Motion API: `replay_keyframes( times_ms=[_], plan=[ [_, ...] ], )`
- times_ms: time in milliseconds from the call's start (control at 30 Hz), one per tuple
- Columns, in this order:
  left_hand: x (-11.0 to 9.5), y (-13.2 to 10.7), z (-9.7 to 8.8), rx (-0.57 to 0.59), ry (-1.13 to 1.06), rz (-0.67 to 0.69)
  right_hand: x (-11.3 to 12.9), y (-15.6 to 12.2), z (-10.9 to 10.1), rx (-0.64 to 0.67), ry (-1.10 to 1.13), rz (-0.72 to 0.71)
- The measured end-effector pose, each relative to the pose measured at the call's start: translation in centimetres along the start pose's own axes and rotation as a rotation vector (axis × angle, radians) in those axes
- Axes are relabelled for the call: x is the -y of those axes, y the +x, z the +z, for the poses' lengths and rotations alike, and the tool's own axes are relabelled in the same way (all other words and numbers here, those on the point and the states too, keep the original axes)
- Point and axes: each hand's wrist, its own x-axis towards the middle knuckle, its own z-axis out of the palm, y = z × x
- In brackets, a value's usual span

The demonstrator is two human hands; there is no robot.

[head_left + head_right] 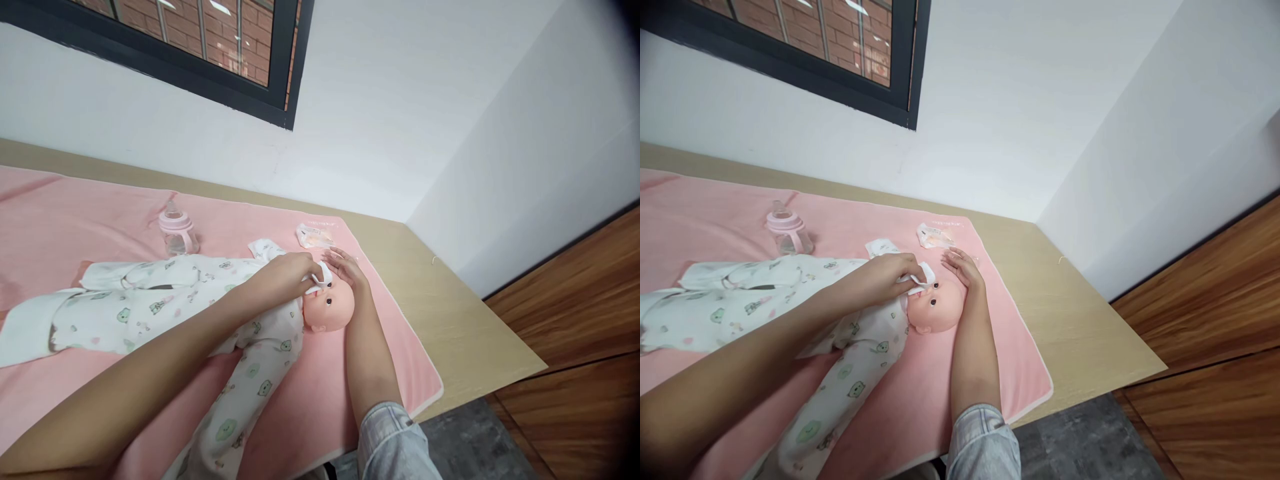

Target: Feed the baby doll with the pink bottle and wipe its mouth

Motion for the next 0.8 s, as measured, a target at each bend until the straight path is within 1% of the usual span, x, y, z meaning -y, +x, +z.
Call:
replay_keyframes(
  times_ms=[267, 400, 500, 567, 667, 733, 800],
  plan=[
    [0.0, -0.1, -0.1, 0.033, 0.000, 0.002, 0.1, -0.1, 0.1, -0.003, -0.026, 0.000],
    [0.4, -0.3, -0.6, 0.004, -0.007, 0.032, 0.1, -0.4, 0.2, 0.002, -0.024, 0.004],
    [0.8, -0.5, -1.4, -0.050, -0.007, 0.046, 0.6, -0.5, 0.2, 0.012, -0.049, -0.017],
    [1.1, -0.7, -2.0, -0.102, -0.019, 0.032, 1.7, -0.6, 0.4, 0.033, -0.098, -0.063],
    [1.8, -0.9, -2.7, -0.175, 0.012, 0.000, 4.9, -1.8, 1.7, 0.119, -0.250, -0.177],
    [2.4, -1.0, -3.0, -0.215, 0.055, -0.024, 7.7, -3.6, 3.4, 0.253, -0.409, -0.248],
    [2.9, -1.0, -3.3, -0.240, 0.078, -0.050, 10.2, -5.9, 5.7, 0.440, -0.623, -0.308]
  ],
)
